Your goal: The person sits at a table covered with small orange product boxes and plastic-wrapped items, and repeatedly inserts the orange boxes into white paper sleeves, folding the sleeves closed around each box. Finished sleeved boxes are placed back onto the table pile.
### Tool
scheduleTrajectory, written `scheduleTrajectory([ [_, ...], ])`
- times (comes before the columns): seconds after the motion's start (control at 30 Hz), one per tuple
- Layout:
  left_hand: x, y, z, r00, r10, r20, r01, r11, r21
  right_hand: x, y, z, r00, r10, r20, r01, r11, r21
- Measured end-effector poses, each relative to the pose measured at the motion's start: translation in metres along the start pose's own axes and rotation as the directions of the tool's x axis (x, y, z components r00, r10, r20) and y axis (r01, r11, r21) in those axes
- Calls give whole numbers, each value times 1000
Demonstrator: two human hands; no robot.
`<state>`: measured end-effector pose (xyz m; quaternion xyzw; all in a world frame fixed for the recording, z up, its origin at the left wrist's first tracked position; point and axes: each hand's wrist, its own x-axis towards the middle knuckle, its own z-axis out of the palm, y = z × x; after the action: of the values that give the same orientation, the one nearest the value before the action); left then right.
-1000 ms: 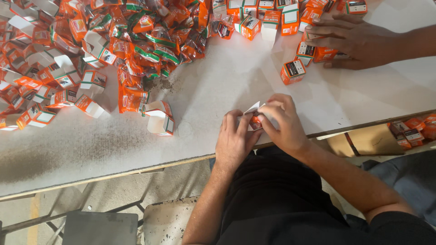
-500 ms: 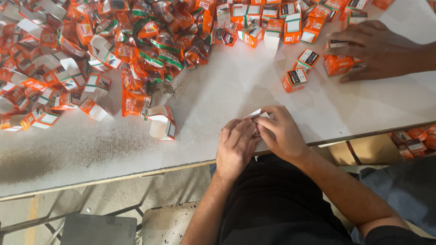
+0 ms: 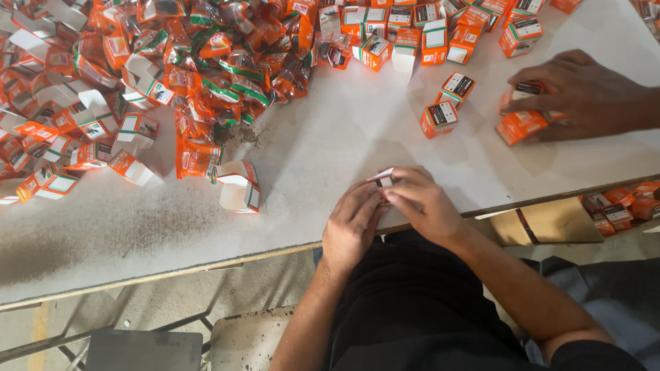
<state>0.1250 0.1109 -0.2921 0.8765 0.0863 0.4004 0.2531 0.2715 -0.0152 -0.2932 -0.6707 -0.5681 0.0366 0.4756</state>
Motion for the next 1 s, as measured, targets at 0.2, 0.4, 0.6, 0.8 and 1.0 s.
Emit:
scheduleTrajectory([
  [0.2,-8,-2,5,989,-143,48,147,984,-97,4,11,-1,924,359,129,-378,906,188],
  [0.4,-11,-20,14,983,-170,66,180,962,-205,13,6,-11,990,-47,133,31,992,120],
  [0.6,-13,-19,13,985,-161,65,171,964,-203,6,11,4,999,-25,30,25,1000,10],
  [0.8,-9,-17,10,992,-77,97,84,994,-72,4,10,4,982,-189,30,191,971,-141],
  [1.0,18,8,-23,973,150,176,-165,984,72,4,-1,-12,940,-303,154,338,885,-321],
])
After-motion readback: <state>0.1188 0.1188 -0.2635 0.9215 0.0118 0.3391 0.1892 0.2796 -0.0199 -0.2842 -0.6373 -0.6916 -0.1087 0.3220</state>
